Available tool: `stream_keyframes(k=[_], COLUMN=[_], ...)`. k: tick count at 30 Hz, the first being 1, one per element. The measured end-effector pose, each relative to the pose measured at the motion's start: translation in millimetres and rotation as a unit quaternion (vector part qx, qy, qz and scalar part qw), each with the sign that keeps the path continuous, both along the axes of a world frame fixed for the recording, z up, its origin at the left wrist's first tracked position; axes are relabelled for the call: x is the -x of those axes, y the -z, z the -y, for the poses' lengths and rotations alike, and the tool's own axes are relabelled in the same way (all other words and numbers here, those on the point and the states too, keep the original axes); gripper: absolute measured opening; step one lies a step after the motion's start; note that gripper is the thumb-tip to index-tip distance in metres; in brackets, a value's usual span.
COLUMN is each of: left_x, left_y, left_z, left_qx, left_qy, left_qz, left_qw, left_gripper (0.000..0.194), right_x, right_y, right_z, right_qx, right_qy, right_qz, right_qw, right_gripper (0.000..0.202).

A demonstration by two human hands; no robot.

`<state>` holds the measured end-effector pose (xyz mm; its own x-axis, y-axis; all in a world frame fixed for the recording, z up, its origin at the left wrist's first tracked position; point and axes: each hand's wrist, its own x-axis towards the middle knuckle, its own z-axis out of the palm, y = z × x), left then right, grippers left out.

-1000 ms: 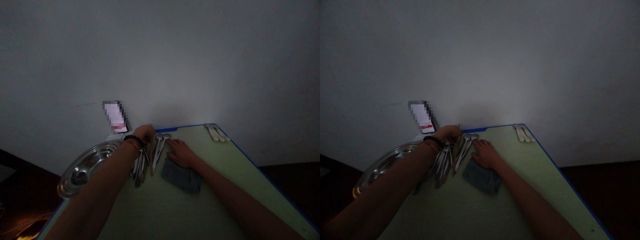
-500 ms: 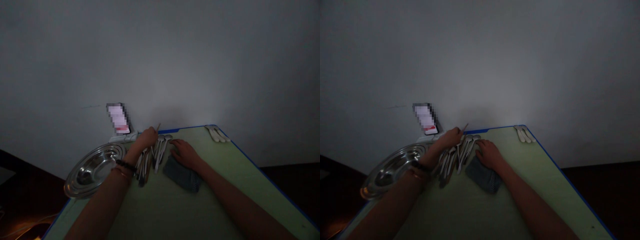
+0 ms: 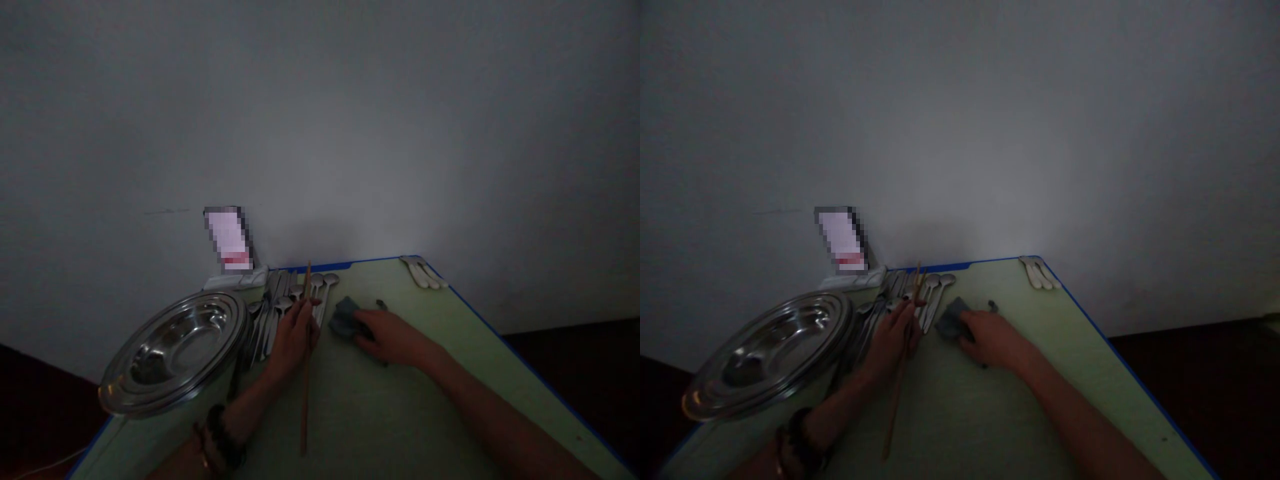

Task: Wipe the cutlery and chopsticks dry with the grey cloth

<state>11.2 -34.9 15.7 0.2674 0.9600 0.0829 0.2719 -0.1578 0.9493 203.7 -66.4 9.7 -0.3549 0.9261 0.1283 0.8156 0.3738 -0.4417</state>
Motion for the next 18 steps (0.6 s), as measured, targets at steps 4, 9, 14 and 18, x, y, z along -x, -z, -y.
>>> stream_keyframes(k=[4, 9, 14, 18], left_x=[1.4, 4.0, 3.1, -0.1], left_y=[6.6, 11.5, 16.3, 13.0], left_z=[7.6, 8.9, 7.9, 12.7], left_qx=[-0.001, 0.009, 0.053, 0.075], left_qy=[0.012, 0.045, 0.080, 0.089], left_qz=[0.051, 0.113, 0.155, 0.127], left_qw=[0.999, 0.993, 0.983, 0.985], left_gripper=[0.042, 0.033, 0.029, 0.029], right_x=[-15.7, -31.2, -31.0, -20.7], right_y=[14.8, 21.6, 21.6, 21.6], right_z=[-27.4, -38.4, -31.6, -27.5], right_qx=[0.017, 0.005, 0.053, 0.121], right_qy=[0.149, 0.199, 0.194, 0.158], right_qz=[-0.390, -0.461, -0.521, -0.682], right_qw=[0.908, 0.865, 0.830, 0.704], right_gripper=[0.016, 0.035, 0.037, 0.018])
